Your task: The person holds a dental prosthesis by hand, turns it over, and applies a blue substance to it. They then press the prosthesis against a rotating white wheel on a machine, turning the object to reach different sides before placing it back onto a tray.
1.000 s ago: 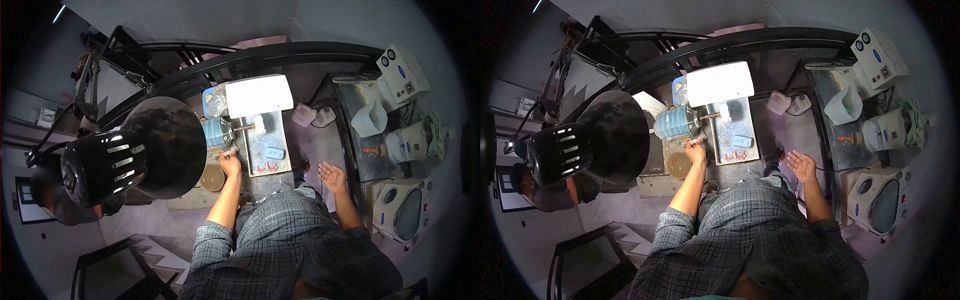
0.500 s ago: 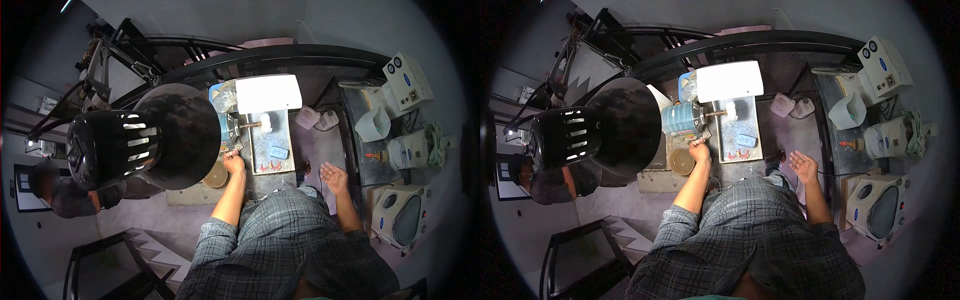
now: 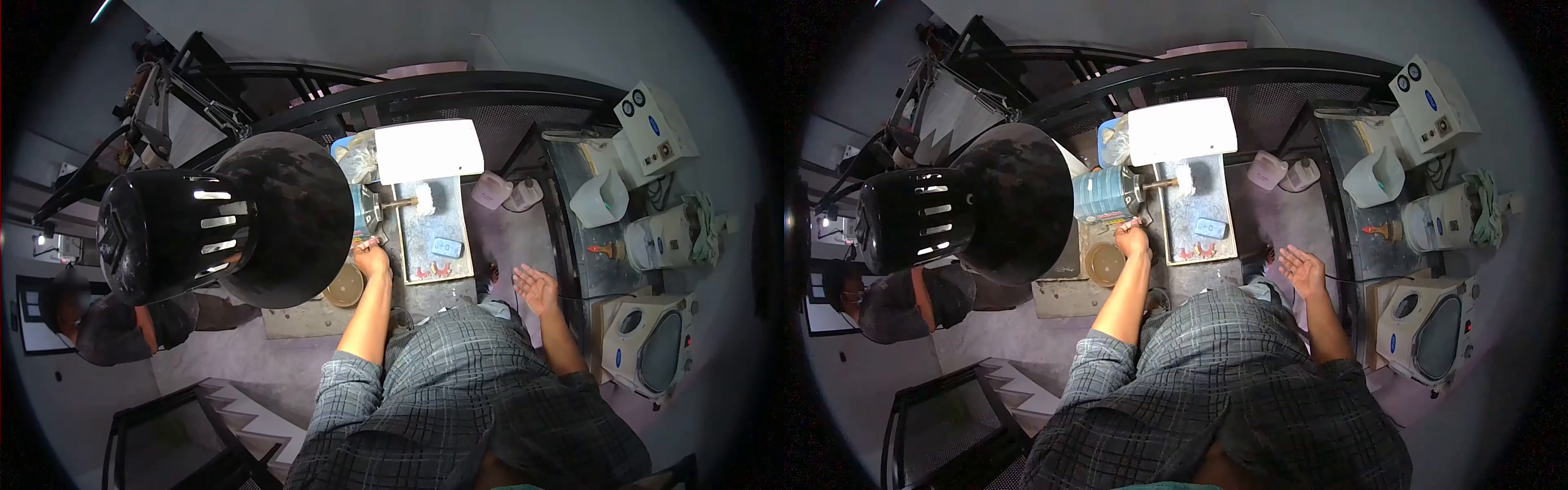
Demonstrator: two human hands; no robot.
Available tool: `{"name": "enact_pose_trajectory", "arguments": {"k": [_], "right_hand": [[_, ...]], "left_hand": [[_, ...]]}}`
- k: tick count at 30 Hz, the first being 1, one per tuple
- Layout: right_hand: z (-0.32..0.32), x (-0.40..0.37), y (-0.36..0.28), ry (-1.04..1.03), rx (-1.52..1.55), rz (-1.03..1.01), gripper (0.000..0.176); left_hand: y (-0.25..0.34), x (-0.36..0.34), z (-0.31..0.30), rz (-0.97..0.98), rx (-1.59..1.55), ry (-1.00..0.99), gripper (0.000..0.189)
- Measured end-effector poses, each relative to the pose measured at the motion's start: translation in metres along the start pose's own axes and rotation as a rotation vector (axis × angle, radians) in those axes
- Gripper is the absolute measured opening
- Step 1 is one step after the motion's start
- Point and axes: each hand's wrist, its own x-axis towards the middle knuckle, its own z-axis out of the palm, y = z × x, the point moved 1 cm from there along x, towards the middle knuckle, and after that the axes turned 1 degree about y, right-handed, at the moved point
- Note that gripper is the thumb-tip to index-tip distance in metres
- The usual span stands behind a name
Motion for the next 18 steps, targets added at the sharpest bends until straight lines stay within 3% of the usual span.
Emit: {"name": "enact_pose_trajectory", "arguments": {"k": [9, 11, 12, 14, 16, 18], "right_hand": [[0.009, -0.002, 0.004, 0.000, -0.027, -0.008, 0.056], [0.013, -0.002, 0.003, -0.004, -0.033, -0.014, 0.057], [0.016, -0.002, 0.002, -0.008, -0.036, -0.020, 0.057], [0.019, -0.001, 0.000, -0.019, -0.029, -0.025, 0.057], [0.021, 0.000, 0.001, -0.026, -0.019, -0.026, 0.057], [0.023, 0.003, 0.005, -0.034, -0.023, -0.027, 0.056]], "left_hand": [[-0.009, 0.011, 0.000, -0.011, -0.064, -0.147, 0.009], [-0.015, 0.007, -0.002, 0.081, 0.000, -0.058, 0.008], [0.020, -0.023, -0.006, 0.109, 0.266, -0.031, 0.009], [0.022, -0.049, -0.007, 0.591, 0.409, -0.105, 0.007], [0.050, -0.066, 0.005, 0.854, 0.277, -0.345, 0.006], [0.076, -0.076, 0.018, 0.915, 0.444, -0.594, 0.010]]}}
